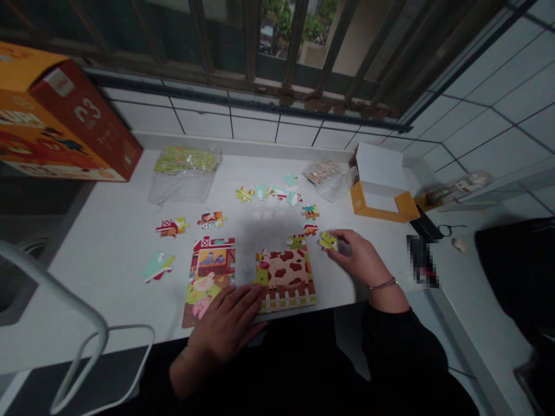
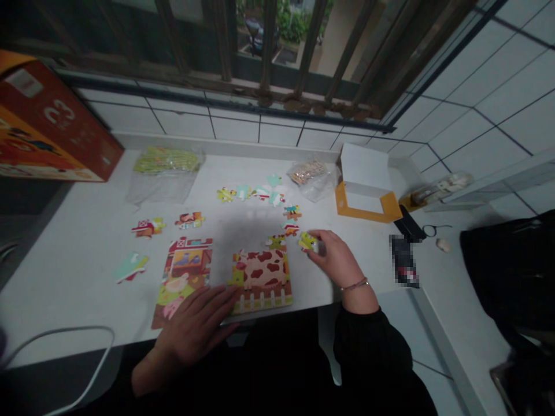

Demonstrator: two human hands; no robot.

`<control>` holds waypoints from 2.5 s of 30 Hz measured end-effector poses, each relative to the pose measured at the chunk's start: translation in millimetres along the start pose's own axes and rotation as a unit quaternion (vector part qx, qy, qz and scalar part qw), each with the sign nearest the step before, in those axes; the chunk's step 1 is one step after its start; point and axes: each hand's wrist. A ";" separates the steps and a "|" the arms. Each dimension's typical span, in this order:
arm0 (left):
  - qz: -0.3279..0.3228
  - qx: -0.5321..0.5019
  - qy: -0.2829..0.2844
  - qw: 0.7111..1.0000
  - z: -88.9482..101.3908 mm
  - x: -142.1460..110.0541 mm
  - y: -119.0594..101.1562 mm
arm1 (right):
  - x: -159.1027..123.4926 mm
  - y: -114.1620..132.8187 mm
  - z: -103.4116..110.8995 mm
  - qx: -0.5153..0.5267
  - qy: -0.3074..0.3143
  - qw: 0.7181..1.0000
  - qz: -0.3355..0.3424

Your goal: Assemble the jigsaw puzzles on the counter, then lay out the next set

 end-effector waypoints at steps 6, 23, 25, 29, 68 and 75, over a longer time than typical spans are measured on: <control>0.003 -0.010 0.000 1.000 1.8 0.9 -0.7 | 46.0 62.5 -30.2 0.049 0.076 0.989 0.116; 0.007 -0.020 0.001 1.000 3.1 1.3 -2.9 | 72.8 66.4 -54.1 -0.015 0.135 0.977 0.167; 0.006 -0.016 0.002 1.000 3.6 1.3 -3.3 | 70.1 65.9 -56.8 -0.010 0.131 0.977 0.169; 0.012 -0.013 0.005 1.000 3.8 0.7 -3.8 | 64.1 66.2 -61.1 -0.007 0.117 0.977 0.178; 0.005 -0.016 -0.008 1.000 -0.7 -0.2 -2.2 | 50.3 42.3 -47.6 -0.057 -0.054 0.994 0.075; 0.002 0.001 -0.010 1.000 0.0 0.4 -2.0 | 37.7 10.3 -35.2 -0.086 -0.009 0.995 0.048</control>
Point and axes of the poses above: each hand's wrist, its own x-axis towards the middle knuckle, its own z-axis out of the back of the hand, y = z × x, and after that the axes turned 8 degrees about y, right-handed
